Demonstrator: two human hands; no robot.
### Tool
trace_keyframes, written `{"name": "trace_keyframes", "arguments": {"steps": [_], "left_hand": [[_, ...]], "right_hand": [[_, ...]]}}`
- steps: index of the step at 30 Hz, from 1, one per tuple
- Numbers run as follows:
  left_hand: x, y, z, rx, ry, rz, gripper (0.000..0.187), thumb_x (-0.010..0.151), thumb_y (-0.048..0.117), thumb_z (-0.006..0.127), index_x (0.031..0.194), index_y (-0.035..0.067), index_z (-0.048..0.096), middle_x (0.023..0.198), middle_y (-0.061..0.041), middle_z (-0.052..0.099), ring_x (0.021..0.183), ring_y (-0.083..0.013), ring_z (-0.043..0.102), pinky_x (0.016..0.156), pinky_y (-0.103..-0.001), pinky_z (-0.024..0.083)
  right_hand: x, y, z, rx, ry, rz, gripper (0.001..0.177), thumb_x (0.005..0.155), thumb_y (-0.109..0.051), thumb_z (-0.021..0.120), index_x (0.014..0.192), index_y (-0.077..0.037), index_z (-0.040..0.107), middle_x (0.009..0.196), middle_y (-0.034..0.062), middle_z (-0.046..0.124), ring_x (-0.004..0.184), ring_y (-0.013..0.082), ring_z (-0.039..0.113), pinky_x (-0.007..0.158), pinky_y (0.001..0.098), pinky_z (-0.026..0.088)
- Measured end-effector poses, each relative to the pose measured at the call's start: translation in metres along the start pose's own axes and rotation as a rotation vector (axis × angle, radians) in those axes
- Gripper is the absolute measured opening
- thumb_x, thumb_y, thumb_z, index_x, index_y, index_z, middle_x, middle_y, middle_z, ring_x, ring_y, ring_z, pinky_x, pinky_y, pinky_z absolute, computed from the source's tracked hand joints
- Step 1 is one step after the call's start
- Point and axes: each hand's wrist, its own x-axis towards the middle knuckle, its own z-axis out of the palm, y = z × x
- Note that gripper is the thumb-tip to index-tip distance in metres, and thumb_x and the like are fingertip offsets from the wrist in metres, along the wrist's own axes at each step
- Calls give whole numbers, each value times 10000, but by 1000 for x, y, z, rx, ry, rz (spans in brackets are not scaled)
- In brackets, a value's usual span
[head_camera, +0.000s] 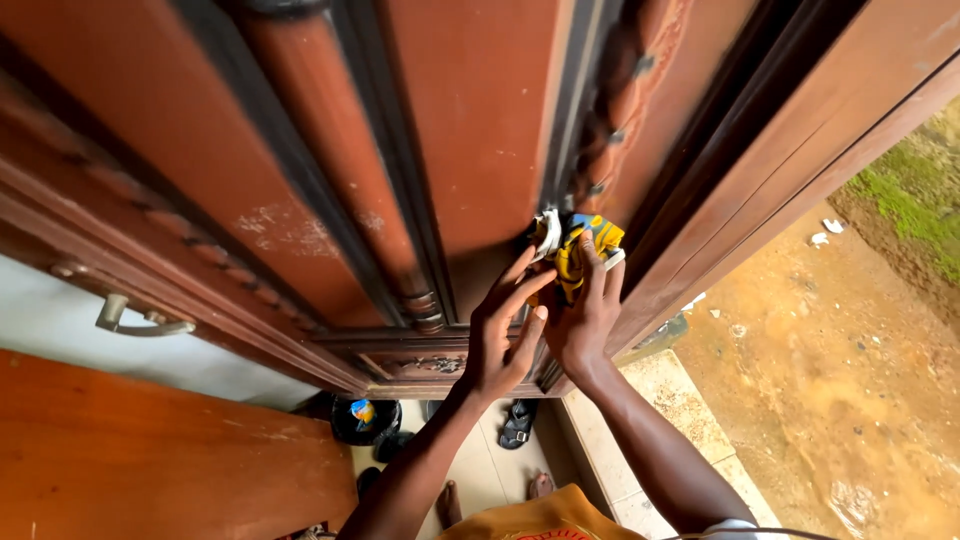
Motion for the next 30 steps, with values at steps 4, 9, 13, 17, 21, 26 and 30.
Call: {"name": "trace_keyframes", "arguments": {"steps": [4,9,13,17,21,26,30], "left_hand": [[1,1,-4,132,80,41,357,1020,58,587,1374,34,621,1494,-201,555,1377,-299,572,1144,-390,459],[0,-6,-10,158,226,-209,275,1041,71,604,1311,52,654,1198,-126,670,1067,-240,707,942,-362,596],[4,0,-15,301,82,-18,517,1007,23,573,1519,31,498,1296,-189,614,1133,-318,633,963,-391,521],[9,-1,-12,303,4,111,540,1017,17,573,1546,51,467,1370,-227,567,1216,-382,616,1022,-411,510],[15,9,-5,281,-16,166,619,984,-38,565,1575,49,405,1465,-269,484,1274,-406,597,1044,-421,508],[39,18,5,360,32,225,833,864,-151,538,1638,59,312,1501,-276,436,1385,-473,523,1121,-486,504],[50,9,15,366,-10,150,878,819,-106,572,1635,19,274,1445,-285,463,1311,-493,542,1059,-506,521]], "right_hand": [[7,-1,7,-131,54,-38,666,845,-84,857,1411,8,517,1219,237,557,1087,403,614,884,458,539],[10,5,11,-148,123,-38,579,869,-113,886,1331,24,565,1151,220,592,999,390,655,833,437,556],[19,1,7,-100,169,-67,540,863,-83,894,1295,21,588,1126,201,625,1002,360,672,855,419,565],[43,-20,3,-89,206,-109,532,876,-54,899,1300,25,587,1148,193,634,1029,321,696,884,376,578],[55,-24,-4,-39,193,-94,572,887,-45,890,1361,28,578,1152,175,645,1037,304,707,908,365,583],[79,-45,-13,-94,190,-150,746,933,-122,939,1504,1,475,1340,190,632,1183,305,699,968,342,583],[82,-35,-19,-134,128,-199,745,948,-107,935,1529,-19,477,1337,193,607,1121,312,693,929,348,596]]}}
